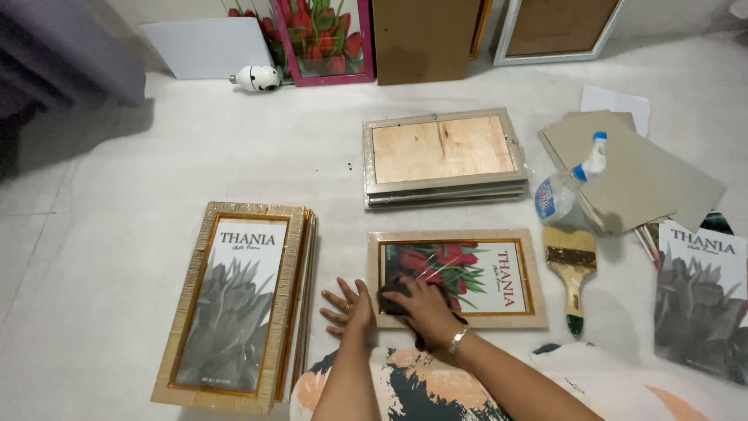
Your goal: Cleaning the glass and surfaces of picture frames with a cloth and brush.
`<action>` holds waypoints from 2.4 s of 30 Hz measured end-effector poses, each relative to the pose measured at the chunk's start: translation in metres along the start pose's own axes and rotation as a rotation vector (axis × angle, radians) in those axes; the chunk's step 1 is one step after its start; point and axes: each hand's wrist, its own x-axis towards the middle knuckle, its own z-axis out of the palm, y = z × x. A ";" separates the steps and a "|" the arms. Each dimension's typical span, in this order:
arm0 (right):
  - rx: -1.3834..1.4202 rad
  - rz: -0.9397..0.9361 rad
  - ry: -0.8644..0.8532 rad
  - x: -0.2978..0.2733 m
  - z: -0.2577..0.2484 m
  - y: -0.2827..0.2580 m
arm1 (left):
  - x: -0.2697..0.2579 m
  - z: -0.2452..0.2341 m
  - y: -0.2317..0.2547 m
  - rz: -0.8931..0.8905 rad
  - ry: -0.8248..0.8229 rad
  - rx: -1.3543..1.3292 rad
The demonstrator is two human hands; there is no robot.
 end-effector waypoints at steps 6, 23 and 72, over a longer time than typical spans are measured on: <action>-0.269 0.588 0.177 -0.032 -0.012 0.156 | 0.030 0.026 -0.016 0.053 0.097 0.010; -0.054 0.611 0.256 0.060 0.037 0.047 | 0.023 0.022 -0.011 0.037 0.083 0.007; 0.685 0.864 0.332 -0.124 -0.065 0.177 | -0.110 0.049 0.032 0.974 0.188 0.750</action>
